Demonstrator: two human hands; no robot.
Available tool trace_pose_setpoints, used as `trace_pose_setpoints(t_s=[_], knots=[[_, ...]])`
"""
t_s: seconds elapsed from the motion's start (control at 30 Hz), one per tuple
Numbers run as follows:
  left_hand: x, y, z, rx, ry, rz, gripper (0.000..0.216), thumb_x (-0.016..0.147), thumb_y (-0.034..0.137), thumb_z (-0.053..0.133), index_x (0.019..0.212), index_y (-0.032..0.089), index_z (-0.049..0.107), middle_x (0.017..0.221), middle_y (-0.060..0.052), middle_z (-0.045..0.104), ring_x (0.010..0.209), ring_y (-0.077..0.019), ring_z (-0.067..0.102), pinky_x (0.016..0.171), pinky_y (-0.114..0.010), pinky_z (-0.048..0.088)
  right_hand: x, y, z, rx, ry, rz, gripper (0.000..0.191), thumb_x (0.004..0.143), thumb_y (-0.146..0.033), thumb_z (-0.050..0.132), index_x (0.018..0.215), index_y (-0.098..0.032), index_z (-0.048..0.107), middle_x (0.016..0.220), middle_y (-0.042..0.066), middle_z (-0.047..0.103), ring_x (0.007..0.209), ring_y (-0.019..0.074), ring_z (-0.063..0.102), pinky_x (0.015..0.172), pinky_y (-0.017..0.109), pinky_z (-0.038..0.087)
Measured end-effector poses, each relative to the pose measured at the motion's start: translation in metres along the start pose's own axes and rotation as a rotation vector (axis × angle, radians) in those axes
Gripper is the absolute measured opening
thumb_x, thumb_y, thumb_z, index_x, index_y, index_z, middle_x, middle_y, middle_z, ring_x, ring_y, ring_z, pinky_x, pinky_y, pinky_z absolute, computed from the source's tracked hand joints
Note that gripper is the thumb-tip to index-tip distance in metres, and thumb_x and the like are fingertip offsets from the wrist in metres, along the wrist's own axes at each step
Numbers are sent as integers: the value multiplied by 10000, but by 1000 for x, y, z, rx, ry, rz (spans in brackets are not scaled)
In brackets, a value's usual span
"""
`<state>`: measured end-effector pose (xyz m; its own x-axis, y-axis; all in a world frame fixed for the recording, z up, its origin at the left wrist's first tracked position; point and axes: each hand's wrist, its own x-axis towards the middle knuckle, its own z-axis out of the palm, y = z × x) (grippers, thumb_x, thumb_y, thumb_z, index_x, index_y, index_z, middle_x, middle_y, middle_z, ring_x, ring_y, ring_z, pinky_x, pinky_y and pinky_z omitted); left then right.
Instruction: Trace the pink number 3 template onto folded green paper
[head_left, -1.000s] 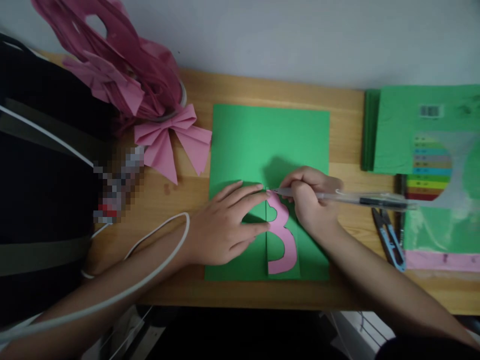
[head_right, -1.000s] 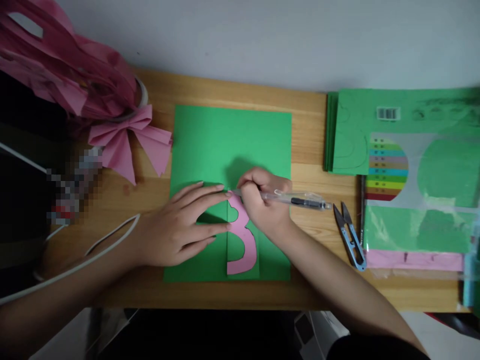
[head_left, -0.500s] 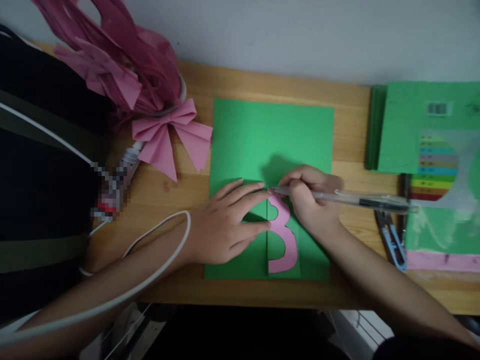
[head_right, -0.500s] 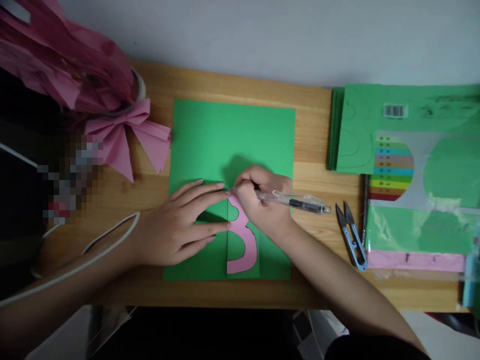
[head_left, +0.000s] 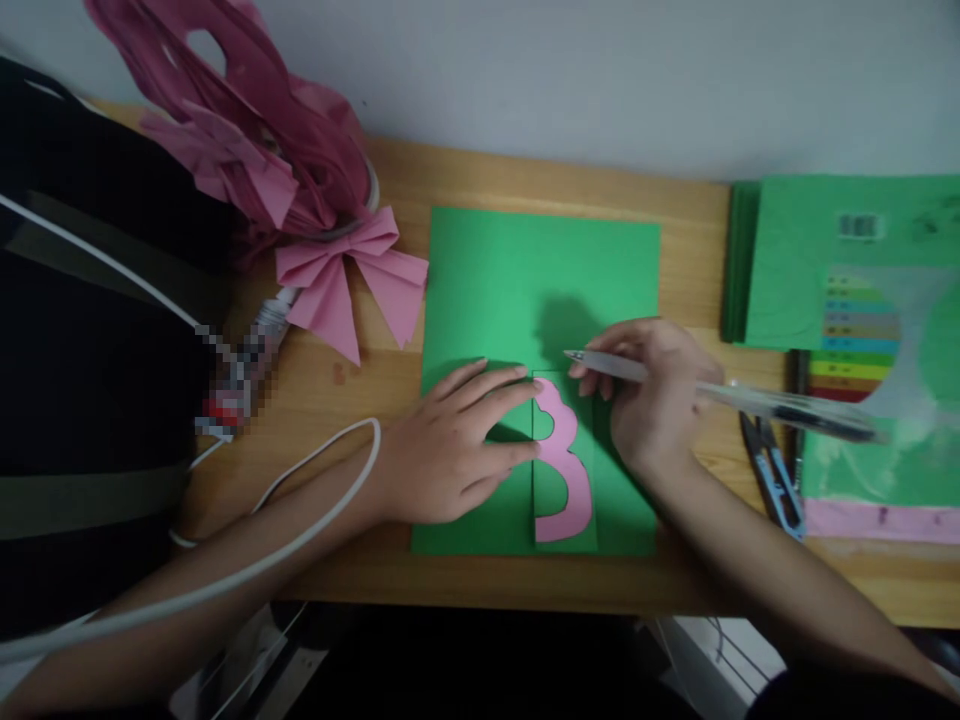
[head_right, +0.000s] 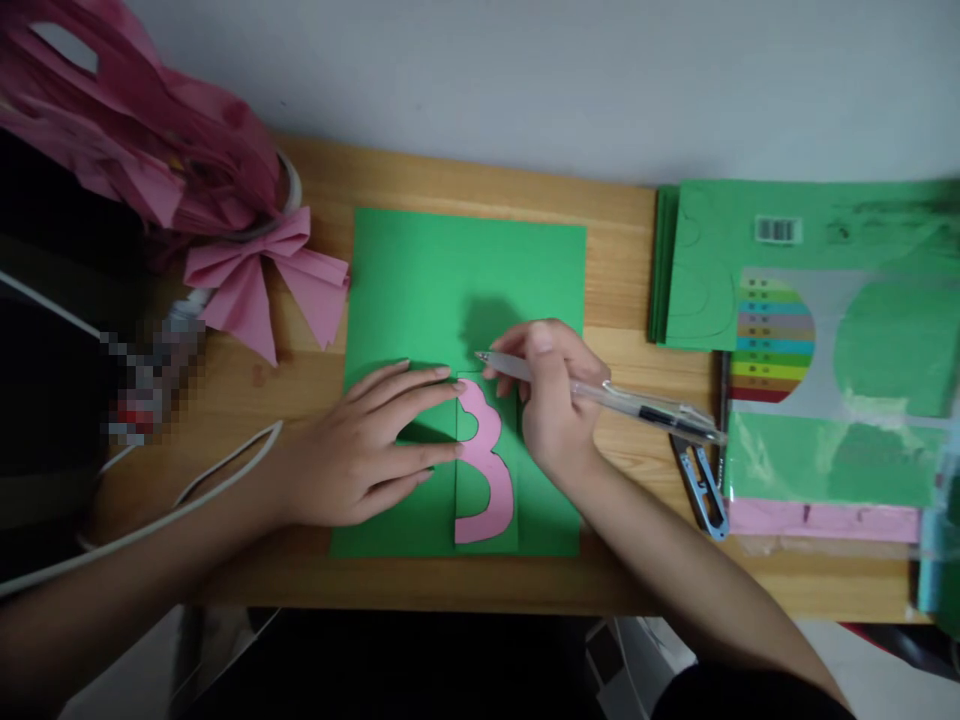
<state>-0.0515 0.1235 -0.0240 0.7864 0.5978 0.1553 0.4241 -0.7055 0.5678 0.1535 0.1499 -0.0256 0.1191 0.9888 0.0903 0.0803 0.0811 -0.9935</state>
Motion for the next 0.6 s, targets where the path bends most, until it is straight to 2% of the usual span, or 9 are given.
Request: trace_pose_setpoints(t_s=[0.1,0.17,0.23,0.3,0.37,0.5,0.6], knots=[[0,0,-1,5,-5,9,263,906,209,571,1134,234,702,1445,-157,467,1386,-338,377,1113,-576,330,-8,-8,-14,-172,-135,-90,511,1024,-465,265,865,-216,683,565,0,630,433,117,561,401,258,413],[0,-1,-1,7,2,10,271,900,204,578,1140,234,700,1446,-155,464,1384,-340,380,1115,-578,326,-15,-12,-24,-337,-254,-196,348,999,-410,422,938,-206,697,685,24,699,570,139,643,508,273,500],[-1,-1,-1,7,11,12,273,896,206,582,1140,231,702,1447,-158,460,1382,-342,383,1117,-582,323,-22,-12,-34,-467,-370,-355,181,908,-300,606,1022,-190,693,854,57,751,749,187,685,643,318,550],[-1,-1,-1,10,14,17,268,896,212,584,1135,229,704,1452,-159,457,1380,-340,387,1115,-579,328,-27,-8,-41,-616,-443,-545,273,851,-227,650,1122,-187,663,960,75,756,871,232,679,736,370,555],[-1,1,-2,29,15,24,262,897,209,582,1127,228,706,1457,-154,460,1378,-334,395,1113,-572,336,-31,-1,-45,-759,-474,-666,358,853,-201,619,1211,-203,617,997,79,746,951,258,665,775,404,541],[1,13,-1,146,18,31,252,919,212,554,1123,195,702,1411,-171,517,1362,-327,430,1108,-553,359,-31,5,-49,-799,-486,-657,343,862,-189,568,1202,-225,596,973,82,729,1024,267,660,809,424,526],[6,23,2,264,36,51,225,928,210,526,1043,140,706,1343,-179,574,1318,-306,481,1100,-509,398,-25,3,-51,-775,-486,-642,291,884,-188,532,1169,-225,576,1013,87,720,1019,246,670,835,423,540]])
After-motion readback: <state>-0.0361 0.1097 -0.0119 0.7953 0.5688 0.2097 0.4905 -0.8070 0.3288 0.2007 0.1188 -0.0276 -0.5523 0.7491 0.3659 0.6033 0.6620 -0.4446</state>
